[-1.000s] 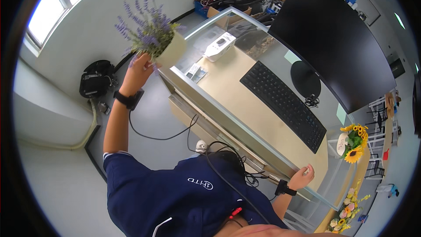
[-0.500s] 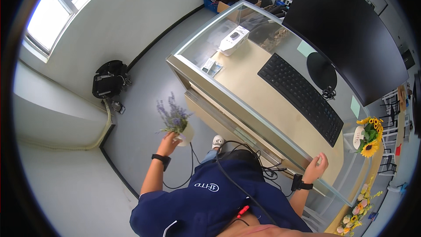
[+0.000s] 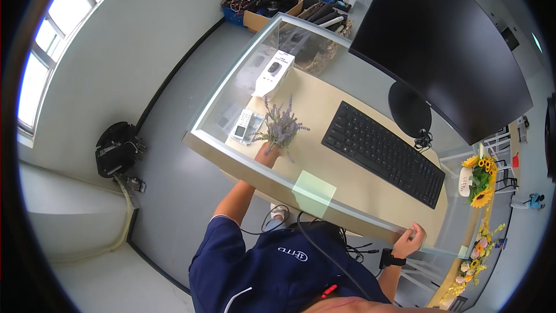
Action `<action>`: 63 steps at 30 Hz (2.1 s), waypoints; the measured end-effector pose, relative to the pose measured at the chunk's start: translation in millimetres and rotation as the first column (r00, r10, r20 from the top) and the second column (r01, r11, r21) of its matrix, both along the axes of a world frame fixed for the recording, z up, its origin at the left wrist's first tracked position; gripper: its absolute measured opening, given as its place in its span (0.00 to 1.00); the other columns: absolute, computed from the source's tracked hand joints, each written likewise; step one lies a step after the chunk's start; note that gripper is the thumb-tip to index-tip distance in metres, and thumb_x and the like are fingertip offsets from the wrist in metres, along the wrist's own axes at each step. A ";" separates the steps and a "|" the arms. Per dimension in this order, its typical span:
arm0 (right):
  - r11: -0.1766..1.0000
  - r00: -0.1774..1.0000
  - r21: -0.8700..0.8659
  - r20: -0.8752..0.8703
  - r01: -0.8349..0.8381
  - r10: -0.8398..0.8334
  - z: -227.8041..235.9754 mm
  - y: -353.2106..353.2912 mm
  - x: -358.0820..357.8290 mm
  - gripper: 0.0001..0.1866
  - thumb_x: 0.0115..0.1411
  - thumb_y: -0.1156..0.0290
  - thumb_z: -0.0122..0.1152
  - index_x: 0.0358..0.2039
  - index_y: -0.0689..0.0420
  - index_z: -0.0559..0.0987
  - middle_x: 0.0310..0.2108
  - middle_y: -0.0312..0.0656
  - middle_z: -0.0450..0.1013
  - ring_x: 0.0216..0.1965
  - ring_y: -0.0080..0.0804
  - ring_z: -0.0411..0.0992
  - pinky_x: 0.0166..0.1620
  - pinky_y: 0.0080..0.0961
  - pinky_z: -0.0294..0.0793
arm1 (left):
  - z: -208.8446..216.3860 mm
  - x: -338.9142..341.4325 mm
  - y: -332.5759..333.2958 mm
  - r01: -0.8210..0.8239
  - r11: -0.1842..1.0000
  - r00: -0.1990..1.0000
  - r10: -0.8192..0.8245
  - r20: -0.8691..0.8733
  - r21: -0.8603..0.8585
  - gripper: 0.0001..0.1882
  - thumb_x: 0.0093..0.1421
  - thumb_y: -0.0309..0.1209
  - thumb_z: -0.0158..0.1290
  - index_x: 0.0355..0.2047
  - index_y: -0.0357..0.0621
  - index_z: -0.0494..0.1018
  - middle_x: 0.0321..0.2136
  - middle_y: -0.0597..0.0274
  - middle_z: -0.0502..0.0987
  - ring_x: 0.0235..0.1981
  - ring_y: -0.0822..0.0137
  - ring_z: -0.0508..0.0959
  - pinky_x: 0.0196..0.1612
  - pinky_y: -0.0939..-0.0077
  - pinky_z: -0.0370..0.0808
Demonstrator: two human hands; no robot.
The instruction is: Relocating objects like a keyboard, monitor, and flowers on office tables and glass display cases.
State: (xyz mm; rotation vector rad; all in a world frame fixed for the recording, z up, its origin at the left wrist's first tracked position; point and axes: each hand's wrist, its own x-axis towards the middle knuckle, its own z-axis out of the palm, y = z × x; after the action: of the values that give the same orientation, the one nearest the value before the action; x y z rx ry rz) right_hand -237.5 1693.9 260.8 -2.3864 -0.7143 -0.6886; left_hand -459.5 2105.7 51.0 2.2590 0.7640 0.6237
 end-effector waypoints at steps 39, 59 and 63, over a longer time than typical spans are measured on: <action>0.884 0.902 0.395 -0.235 -0.251 0.361 14.0 -30.4 3.4 0.07 0.46 0.77 0.52 0.29 0.58 0.73 0.24 0.38 0.71 0.25 0.33 0.69 0.27 0.23 0.69 | 157.8 24.0 -246.8 0.558 0.829 0.828 -0.559 -0.046 -0.037 0.03 0.47 0.26 0.52 0.23 0.39 0.71 0.24 0.52 0.74 0.27 0.54 0.73 0.29 0.67 0.69; 0.496 0.440 0.172 -0.750 0.851 -0.494 -264.5 -519.1 -238.7 0.10 0.51 0.71 0.51 0.33 0.62 0.71 0.26 0.41 0.71 0.26 0.28 0.69 0.28 0.22 0.69 | 298.8 362.7 -391.2 0.699 0.461 0.660 -0.710 -0.246 0.547 0.12 0.51 0.27 0.43 0.37 0.42 0.68 0.39 0.56 0.70 0.39 0.57 0.70 0.40 0.66 0.68; -0.333 0.259 0.252 -0.966 0.909 -0.026 -300.2 -485.1 -377.2 0.05 0.51 0.71 0.49 0.28 0.58 0.69 0.20 0.39 0.67 0.19 0.25 0.65 0.21 0.18 0.65 | 259.4 458.2 -372.9 0.621 0.468 0.677 -0.725 -0.128 0.628 0.11 0.51 0.25 0.40 0.35 0.41 0.68 0.35 0.53 0.70 0.36 0.54 0.71 0.37 0.62 0.69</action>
State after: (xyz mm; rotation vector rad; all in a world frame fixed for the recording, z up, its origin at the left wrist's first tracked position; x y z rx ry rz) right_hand -614.7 1208.8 -39.4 -1.0339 1.3165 -0.2793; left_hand -1.2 1732.7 310.4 2.7708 -0.5770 0.6971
